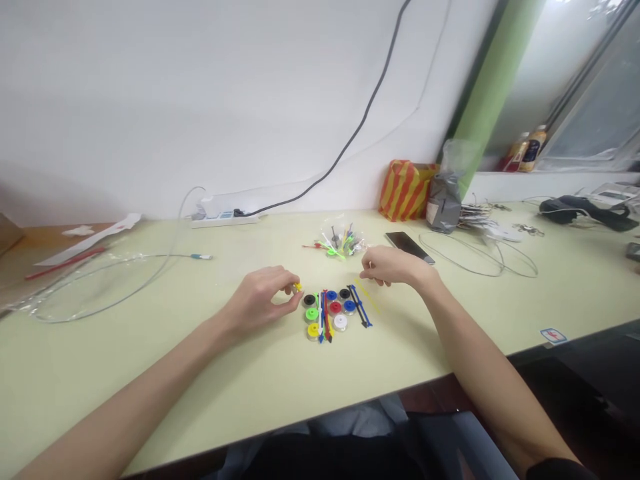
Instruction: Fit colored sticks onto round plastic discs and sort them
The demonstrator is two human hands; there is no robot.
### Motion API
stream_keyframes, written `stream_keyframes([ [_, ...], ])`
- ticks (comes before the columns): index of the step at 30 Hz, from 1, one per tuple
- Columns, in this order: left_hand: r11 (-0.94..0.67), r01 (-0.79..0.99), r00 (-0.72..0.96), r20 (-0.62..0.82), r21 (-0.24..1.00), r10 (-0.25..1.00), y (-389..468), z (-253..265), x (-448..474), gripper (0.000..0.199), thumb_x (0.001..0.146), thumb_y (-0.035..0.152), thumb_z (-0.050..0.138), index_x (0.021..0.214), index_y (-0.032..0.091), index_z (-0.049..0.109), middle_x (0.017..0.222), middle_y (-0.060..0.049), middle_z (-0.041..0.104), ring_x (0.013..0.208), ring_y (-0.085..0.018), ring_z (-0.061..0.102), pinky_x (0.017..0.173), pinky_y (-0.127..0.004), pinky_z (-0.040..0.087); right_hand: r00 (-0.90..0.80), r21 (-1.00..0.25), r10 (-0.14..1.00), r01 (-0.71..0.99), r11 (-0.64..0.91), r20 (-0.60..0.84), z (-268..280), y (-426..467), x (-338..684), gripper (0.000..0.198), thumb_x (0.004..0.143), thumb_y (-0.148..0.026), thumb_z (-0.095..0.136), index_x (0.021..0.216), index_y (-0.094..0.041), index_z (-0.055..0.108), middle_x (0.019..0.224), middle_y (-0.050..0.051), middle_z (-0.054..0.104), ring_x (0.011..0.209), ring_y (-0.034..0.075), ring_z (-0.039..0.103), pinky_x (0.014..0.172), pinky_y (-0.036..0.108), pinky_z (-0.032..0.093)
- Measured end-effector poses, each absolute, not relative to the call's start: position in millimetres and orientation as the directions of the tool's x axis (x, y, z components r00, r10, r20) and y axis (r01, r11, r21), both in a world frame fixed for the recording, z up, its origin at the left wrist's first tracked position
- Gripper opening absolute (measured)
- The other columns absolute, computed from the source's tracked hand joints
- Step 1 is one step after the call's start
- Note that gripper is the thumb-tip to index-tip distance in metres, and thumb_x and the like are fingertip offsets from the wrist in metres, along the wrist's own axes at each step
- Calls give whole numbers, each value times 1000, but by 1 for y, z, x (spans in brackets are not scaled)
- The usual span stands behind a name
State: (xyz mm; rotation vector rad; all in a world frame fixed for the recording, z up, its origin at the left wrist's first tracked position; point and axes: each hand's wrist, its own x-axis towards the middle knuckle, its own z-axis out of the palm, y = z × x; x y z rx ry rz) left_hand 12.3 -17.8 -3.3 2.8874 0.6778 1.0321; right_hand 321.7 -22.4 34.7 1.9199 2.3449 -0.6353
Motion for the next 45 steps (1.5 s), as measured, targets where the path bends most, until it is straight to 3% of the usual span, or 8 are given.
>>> stream_keyframes([
  [6, -899, 403, 695, 582, 170, 422, -18, -4, 12, 4, 92, 21, 60, 90, 18, 63, 75, 0, 63, 67, -13, 58, 65, -27, 45, -377, -460, 828, 872, 167, -415, 34, -18, 330, 6, 76, -22, 66, 76, -16, 64, 77, 6, 72, 67, 17, 66, 56, 25, 43],
  [18, -889, 418, 690, 570, 188, 445, -17, -4, 12, 7, 92, 23, 61, 92, 18, 66, 75, -1, 65, 66, -13, 60, 64, -27, 45, -346, -434, 766, 896, 98, -541, 28, -14, 327, 20, 75, -33, 72, 70, -14, 66, 72, 6, 71, 64, 14, 60, 57, 25, 41],
  [37, -885, 422, 700, 549, 197, 456, -19, -4, 14, 8, 92, 23, 59, 92, 19, 66, 75, -1, 65, 66, -13, 60, 65, -27, 47, -332, -441, 779, 894, 80, -532, 31, -18, 324, 28, 74, -41, 76, 71, -15, 66, 74, 7, 72, 66, 17, 63, 57, 28, 50],
  [45, -894, 410, 717, 542, 183, 439, -20, -2, 15, 7, 93, 22, 58, 91, 19, 65, 74, -1, 65, 67, -14, 60, 65, -27, 46, -358, -461, 777, 882, 100, -517, 28, -17, 325, 18, 75, -31, 73, 74, -14, 67, 76, 7, 72, 67, 16, 64, 57, 28, 51],
])
